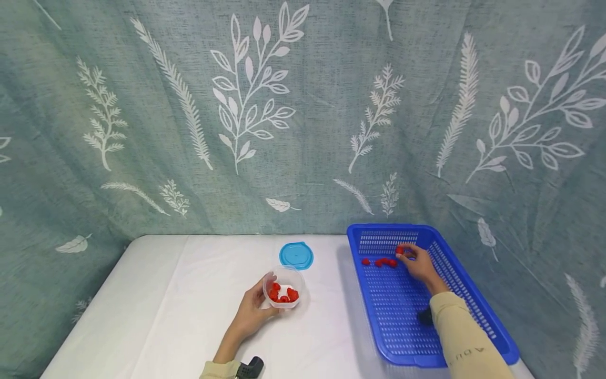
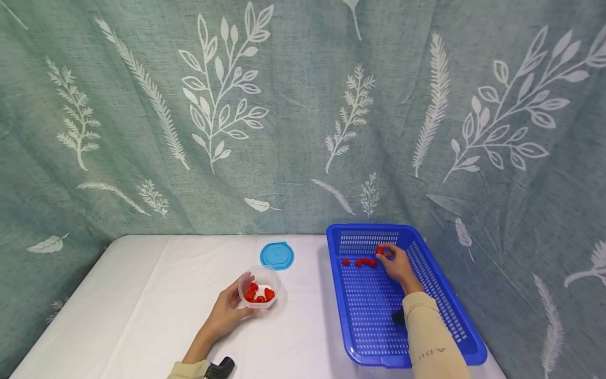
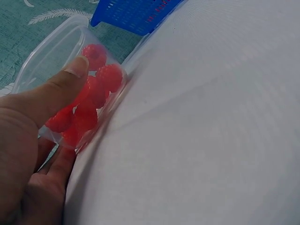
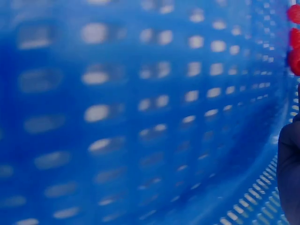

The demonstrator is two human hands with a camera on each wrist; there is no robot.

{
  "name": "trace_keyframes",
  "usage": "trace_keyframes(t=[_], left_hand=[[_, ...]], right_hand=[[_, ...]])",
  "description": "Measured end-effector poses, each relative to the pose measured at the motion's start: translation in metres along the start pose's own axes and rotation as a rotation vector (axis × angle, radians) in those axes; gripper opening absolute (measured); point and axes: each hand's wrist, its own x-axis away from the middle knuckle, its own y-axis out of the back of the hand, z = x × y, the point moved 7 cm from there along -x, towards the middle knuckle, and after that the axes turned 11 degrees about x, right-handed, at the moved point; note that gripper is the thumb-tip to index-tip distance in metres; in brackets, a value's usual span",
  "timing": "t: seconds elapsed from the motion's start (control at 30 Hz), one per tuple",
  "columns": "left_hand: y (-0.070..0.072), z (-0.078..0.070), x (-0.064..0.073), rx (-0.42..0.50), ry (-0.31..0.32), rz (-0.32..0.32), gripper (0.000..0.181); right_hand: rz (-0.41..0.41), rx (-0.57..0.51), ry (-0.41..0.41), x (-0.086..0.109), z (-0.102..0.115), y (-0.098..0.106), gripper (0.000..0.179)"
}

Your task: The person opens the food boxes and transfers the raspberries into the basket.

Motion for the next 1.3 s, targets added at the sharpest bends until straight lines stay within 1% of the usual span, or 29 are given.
trace_keyframes(t=[0.23,0.5,0.7,0.97,1.03,1.13,1.2,1.3], left_hand=[[-0.002,0.000,0.000,0.004,0.007,0.010,0.087],[-0.003,0.001,0.001,0.029,0.015,0.006,0.087],[-0.003,0.002,0.001,0.019,0.027,0.007,0.088],[-0.004,0.000,0.002,0.009,0.015,0.005,0.087],[-0.004,-0.001,0.002,0.000,0.016,0.002,0.086],[-0.003,-0.002,0.002,-0.012,0.019,-0.007,0.086],[-0.003,-0.002,0.002,-0.020,0.021,-0.013,0.086],[-0.002,-0.002,0.002,-0.043,0.013,-0.012,0.087]], right_hand=[[0.013,0.024,-0.011,0.009,-0.011,-0.002,0.033],[0.048,0.032,-0.006,0.014,-0.010,-0.005,0.034],[0.060,0.039,-0.018,0.015,-0.012,-0.005,0.037],[0.081,0.033,-0.027,0.008,-0.012,0.003,0.042],[0.099,0.020,-0.042,0.005,-0.010,0.006,0.042],[0.144,-0.004,-0.066,0.000,0.000,0.013,0.043],[0.174,0.000,-0.077,-0.003,0.010,0.019,0.044],[0.215,0.016,-0.078,-0.007,0.032,0.029,0.045]])
